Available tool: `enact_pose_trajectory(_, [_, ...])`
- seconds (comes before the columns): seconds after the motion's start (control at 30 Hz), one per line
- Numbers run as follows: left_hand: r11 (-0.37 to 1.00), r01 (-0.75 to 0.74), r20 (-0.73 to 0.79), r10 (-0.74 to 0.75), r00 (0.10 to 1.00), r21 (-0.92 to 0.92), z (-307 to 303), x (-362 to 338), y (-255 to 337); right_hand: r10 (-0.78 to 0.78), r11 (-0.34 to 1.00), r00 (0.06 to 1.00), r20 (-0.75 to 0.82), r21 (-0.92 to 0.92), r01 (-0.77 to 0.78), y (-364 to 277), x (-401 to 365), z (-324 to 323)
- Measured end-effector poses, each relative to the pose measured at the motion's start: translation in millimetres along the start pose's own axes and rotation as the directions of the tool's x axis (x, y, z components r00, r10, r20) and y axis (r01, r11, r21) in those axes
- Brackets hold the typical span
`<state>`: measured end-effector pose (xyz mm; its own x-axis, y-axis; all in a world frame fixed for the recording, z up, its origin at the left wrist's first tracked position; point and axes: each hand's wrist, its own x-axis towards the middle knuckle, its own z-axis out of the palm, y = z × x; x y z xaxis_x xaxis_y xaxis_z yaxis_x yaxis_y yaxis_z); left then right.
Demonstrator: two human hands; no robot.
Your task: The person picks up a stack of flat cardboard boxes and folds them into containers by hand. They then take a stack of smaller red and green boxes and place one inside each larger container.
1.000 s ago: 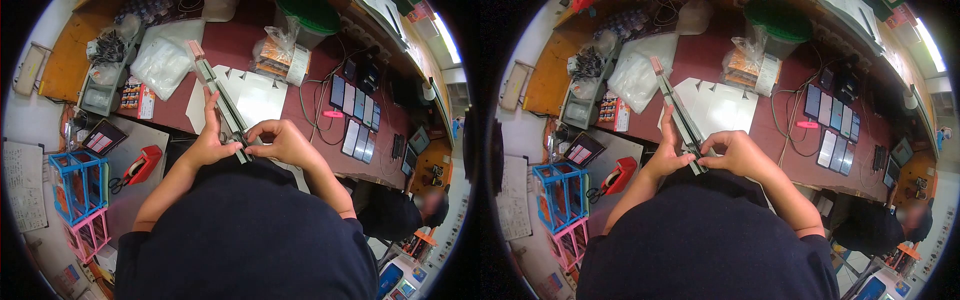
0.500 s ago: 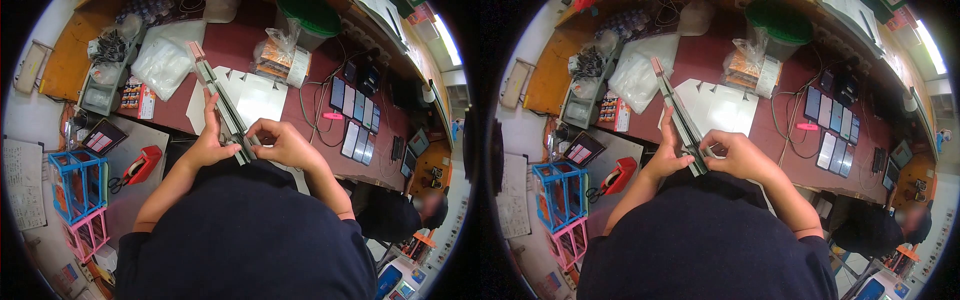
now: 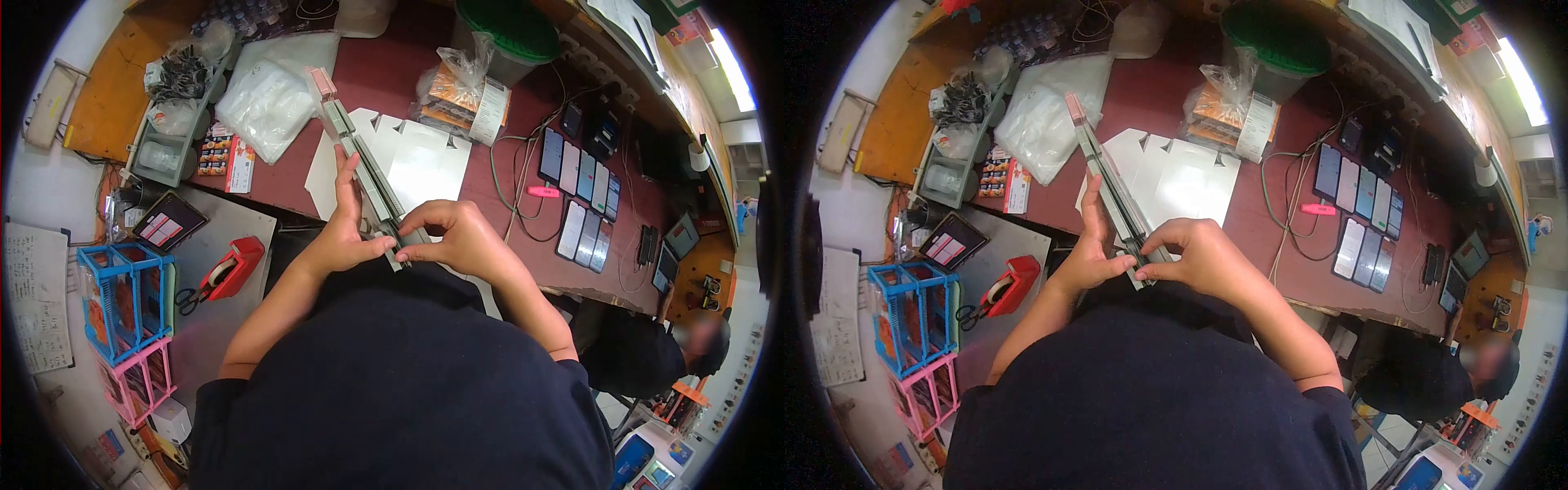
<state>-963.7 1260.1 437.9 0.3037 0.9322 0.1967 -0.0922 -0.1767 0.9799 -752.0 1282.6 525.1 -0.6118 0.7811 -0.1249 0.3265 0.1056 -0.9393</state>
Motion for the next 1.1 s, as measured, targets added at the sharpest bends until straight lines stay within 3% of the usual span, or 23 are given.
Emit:
enact_pose_trajectory(0.3, [1.000, -0.024, 0.010, 0.024, 1.000, 0.020, -3.5, -2.5, 0.8, 0.041, 0.999, 0.999, 0.024, -0.017, -0.041, 1.3, 0.0, 2.1])
enact_pose_trajectory(0.67, [0.998, -0.053, 0.016, 0.053, 0.998, 0.028, -6.1, -5.8, -2.2, 0.063, 0.990, 0.992, 0.112, 0.116, -0.076, 6.5, 1.0, 2.4])
enact_pose_trajectory(1.1, [1.000, 0.009, -0.002, -0.009, 1.000, 0.017, -4.1, -7.0, 2.2, 0.033, 0.995, 0.985, 0.169, 0.091, -0.049, 2.2, 3.5, 2.3])
